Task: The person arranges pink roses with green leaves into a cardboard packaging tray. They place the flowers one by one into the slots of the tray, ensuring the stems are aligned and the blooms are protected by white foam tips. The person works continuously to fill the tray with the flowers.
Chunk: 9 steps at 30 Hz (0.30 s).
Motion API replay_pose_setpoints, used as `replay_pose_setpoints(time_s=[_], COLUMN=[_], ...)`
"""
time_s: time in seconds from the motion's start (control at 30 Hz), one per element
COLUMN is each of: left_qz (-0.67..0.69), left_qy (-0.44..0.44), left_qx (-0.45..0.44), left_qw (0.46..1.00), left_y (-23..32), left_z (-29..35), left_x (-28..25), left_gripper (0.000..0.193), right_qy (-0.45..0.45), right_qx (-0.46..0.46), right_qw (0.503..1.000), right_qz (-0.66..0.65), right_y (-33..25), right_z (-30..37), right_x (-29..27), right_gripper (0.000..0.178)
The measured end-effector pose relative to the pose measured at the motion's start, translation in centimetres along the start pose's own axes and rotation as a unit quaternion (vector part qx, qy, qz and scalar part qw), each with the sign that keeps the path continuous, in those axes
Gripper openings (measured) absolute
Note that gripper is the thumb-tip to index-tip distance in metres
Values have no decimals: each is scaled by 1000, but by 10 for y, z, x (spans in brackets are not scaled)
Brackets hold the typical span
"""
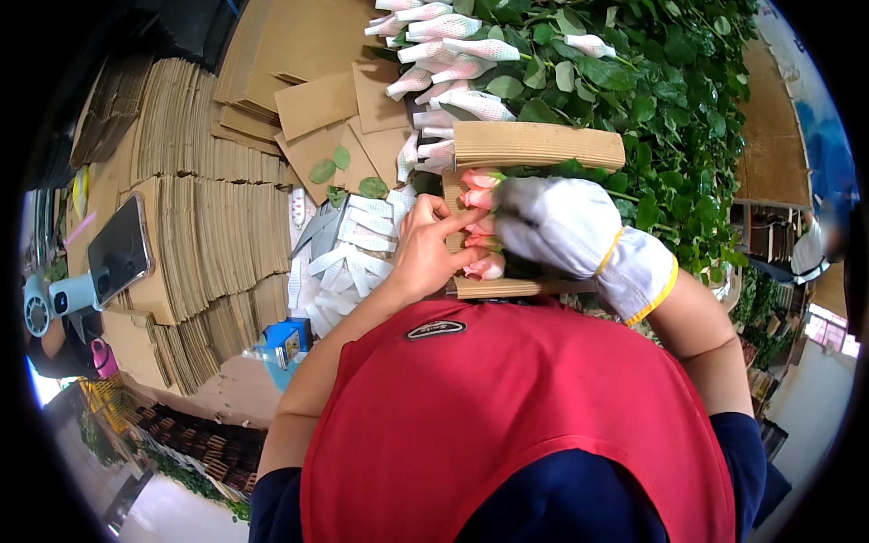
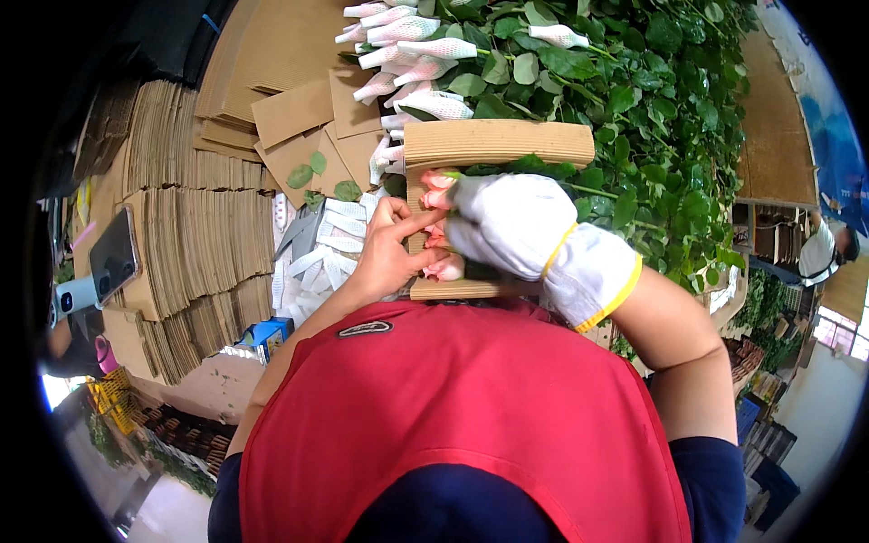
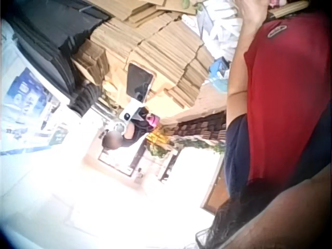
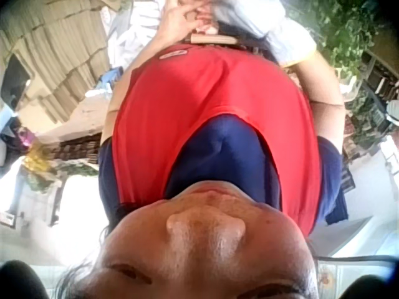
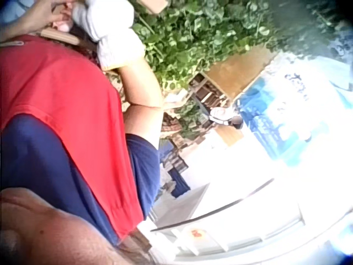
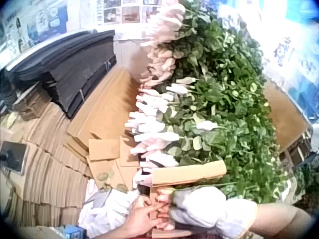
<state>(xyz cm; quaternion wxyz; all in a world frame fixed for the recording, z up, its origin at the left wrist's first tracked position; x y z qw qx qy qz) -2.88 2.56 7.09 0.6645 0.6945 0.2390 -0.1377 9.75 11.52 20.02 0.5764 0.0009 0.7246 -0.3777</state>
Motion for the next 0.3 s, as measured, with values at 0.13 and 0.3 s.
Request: replay_pose_setpoints(time_s=[0.13, 0.3], left_qz=[17, -2], left_qy=[-3, -9], left_qx=[26, 15], left_qw=[1000, 1000], left_y=[2, 0], left_z=[-1, 0], left_x=[1, 0], left_gripper=[59, 58], right_qy=[11, 50], right_qx=[74, 55], right_qw=[991, 976], right_qz=[110, 206], right_y=[37, 39], right_z=[6, 14], right_x=[29, 44], right_gripper=[21, 23])
Point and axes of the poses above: each hand's wrist, its own z-axis away from the middle knuckle, its own x-axis out of the palm, y = z × x, the point moved 6 cm from there along -z, towards the middle knuckle, and after that the axes turned 5 degrees about y, right-handed, at the moved point
